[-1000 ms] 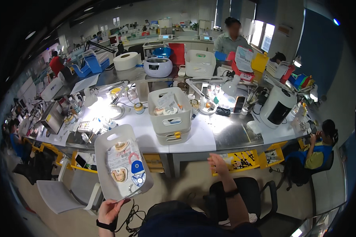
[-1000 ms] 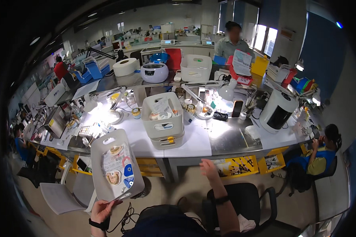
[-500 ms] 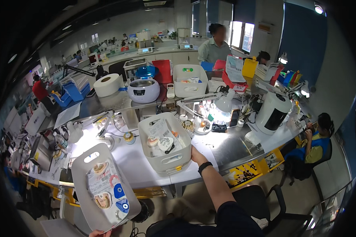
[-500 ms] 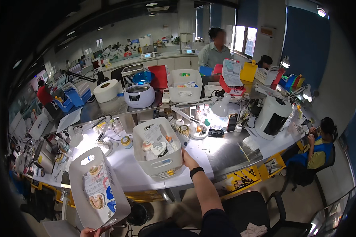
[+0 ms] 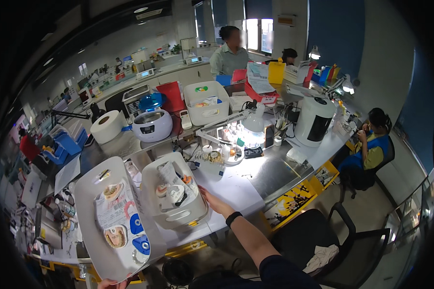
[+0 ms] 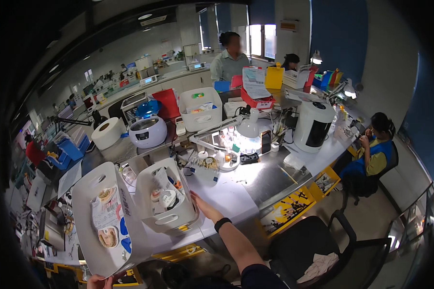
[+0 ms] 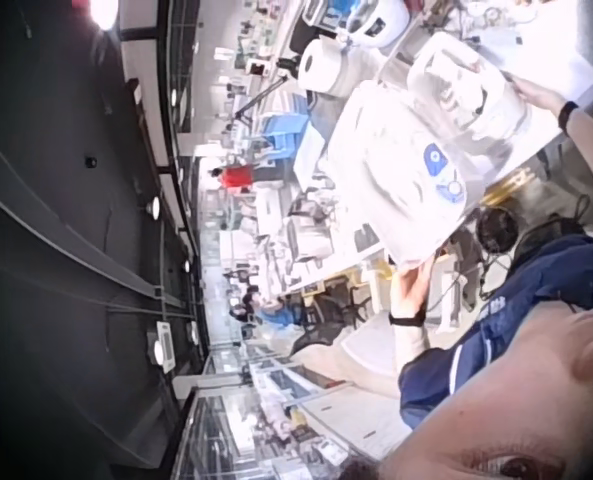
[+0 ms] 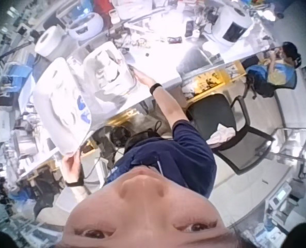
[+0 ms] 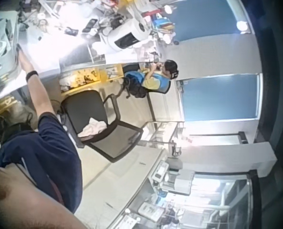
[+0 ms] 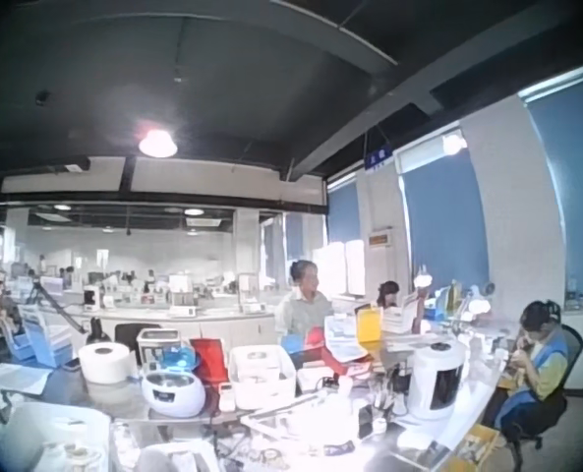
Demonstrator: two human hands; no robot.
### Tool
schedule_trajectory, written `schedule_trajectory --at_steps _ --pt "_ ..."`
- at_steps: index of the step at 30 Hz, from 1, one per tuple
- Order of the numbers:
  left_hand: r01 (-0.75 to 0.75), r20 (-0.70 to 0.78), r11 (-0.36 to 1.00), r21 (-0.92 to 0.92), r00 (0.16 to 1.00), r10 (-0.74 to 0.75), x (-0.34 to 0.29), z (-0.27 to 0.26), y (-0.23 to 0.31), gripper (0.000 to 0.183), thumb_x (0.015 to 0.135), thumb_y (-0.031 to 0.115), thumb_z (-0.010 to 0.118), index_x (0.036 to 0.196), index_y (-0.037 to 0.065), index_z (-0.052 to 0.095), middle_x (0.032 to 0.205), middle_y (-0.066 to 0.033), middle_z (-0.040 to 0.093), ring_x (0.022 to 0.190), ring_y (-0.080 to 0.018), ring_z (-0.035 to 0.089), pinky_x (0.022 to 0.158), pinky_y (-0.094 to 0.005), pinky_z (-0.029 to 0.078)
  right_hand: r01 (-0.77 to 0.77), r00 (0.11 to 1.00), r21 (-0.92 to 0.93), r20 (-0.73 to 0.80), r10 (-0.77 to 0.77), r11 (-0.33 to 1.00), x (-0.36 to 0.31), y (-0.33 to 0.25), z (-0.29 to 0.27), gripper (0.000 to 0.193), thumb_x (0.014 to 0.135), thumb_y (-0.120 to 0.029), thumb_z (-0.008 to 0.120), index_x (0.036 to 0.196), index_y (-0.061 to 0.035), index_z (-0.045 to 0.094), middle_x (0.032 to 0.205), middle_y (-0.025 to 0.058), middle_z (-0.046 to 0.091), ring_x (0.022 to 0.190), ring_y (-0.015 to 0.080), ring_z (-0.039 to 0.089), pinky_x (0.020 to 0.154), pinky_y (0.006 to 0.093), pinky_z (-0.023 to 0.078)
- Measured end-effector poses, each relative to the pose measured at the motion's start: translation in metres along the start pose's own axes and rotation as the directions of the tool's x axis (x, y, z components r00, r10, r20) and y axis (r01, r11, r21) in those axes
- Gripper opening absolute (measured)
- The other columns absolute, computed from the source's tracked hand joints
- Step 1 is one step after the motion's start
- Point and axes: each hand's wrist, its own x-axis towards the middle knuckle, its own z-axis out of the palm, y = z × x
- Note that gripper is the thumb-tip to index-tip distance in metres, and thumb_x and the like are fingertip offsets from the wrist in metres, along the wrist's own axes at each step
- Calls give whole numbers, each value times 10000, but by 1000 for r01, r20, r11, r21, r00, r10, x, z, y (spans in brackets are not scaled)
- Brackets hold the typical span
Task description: Inspecting and organizing artificial dental models and dental bridges in a laboratory setting.
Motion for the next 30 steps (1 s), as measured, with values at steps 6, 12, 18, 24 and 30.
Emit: schedule_trajectory --at_steps 6,12,18,24,30 --pt "307 242 902 -303 940 -239 35 28 46 36 797 -9 540 832 -4 538 880 -112 608 865 -208 567 813 -299 454 8 902 -267 -414 -122 964 -46 -9 2 514 930 -345 343 1372 -98 255 1406 73 273 1284 197 249 1037 317 207" --pt "534 570 834 -141 732 -373 45 90 51 61 799 -9 593 762 13 551 781 -87 589 755 -170 558 740 -284 464 75 766 -27 -639 -75 997 -206 -58 3 518 926 -454 337 1111 -22 557 1054 78 600 928 170 557 833 317 423" --pt "636 918 750 180 166 -361 26 177 6 493 754 -83 399 1233 -126 289 1216 -282 424 1120 -429 452 928 -394 453 244 745 -86 -620 -244 966 -399 -133 94 671 898 -553 293 1278 -12 407 1128 101 567 912 180 576 767 302 469" --pt "562 842 668 488 -100 -530 -95 249 -54 592 700 -90 373 1278 -92 245 1242 -276 396 1136 -449 423 943 -420 435 -510 433 -498 -853 -291 701 -559 -135 191 681 871 -287 475 1383 -1 130 932 209 596 684 226 576 649 300 457" --pt "7 726 762 648 -308 -615 -237 291 -122 72 789 -14 613 746 5 558 761 -50 588 713 -147 548 687 -255 455 -436 -62 -271 -942 -329 858 -711 -95 283 741 851 -302 513 1368 43 110 729 181 548 631 236 542 649 321 434"
